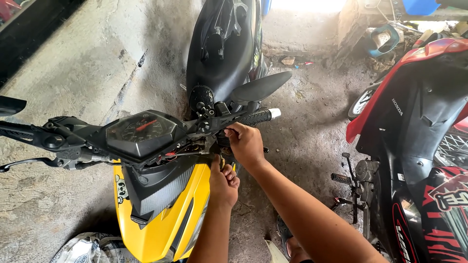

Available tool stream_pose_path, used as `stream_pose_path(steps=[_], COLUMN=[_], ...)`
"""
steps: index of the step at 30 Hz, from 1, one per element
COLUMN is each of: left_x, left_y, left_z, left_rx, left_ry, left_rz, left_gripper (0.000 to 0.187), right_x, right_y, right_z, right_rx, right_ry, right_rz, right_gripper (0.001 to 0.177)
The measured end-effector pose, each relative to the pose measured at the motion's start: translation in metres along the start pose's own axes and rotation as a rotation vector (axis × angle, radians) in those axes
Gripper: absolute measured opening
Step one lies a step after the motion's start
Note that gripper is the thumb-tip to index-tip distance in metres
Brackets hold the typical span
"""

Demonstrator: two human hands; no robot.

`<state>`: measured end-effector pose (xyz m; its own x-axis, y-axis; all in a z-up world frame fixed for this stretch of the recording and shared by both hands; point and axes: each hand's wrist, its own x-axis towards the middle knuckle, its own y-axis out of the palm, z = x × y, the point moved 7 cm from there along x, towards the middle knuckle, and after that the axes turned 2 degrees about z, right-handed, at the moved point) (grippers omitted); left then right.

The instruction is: Repairing and modifying the wiring and switches on a motorcycle handlebar.

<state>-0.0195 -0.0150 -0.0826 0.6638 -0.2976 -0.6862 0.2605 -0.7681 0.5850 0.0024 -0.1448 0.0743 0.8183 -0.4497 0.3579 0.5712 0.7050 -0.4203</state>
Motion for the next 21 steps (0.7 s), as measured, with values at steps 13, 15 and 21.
stream_pose_path(steps=[13,15,21], left_x=[-0.01,-0.008,-0.004], left_y=[-0.004,-0.011,-0.031], left_z=[-0.006,-0.002,0.006], left_rx=[0.018,0.016,0.12], left_ry=[0.073,0.052,0.053], left_rz=[0.139,0.153,0.176], left_gripper=[0.035,0.033,0.031], right_x=[-0.003,-0.004,-0.004], right_y=[-0.003,-0.005,0.009], right_z=[-0.007,-0.002,-0.015], right_rx=[0.035,-0.051,-0.085], right_ry=[0.008,0.061,-0.038], right_rz=[0.089,0.162,0.374], right_gripper=[0.011,0.01,0.009])
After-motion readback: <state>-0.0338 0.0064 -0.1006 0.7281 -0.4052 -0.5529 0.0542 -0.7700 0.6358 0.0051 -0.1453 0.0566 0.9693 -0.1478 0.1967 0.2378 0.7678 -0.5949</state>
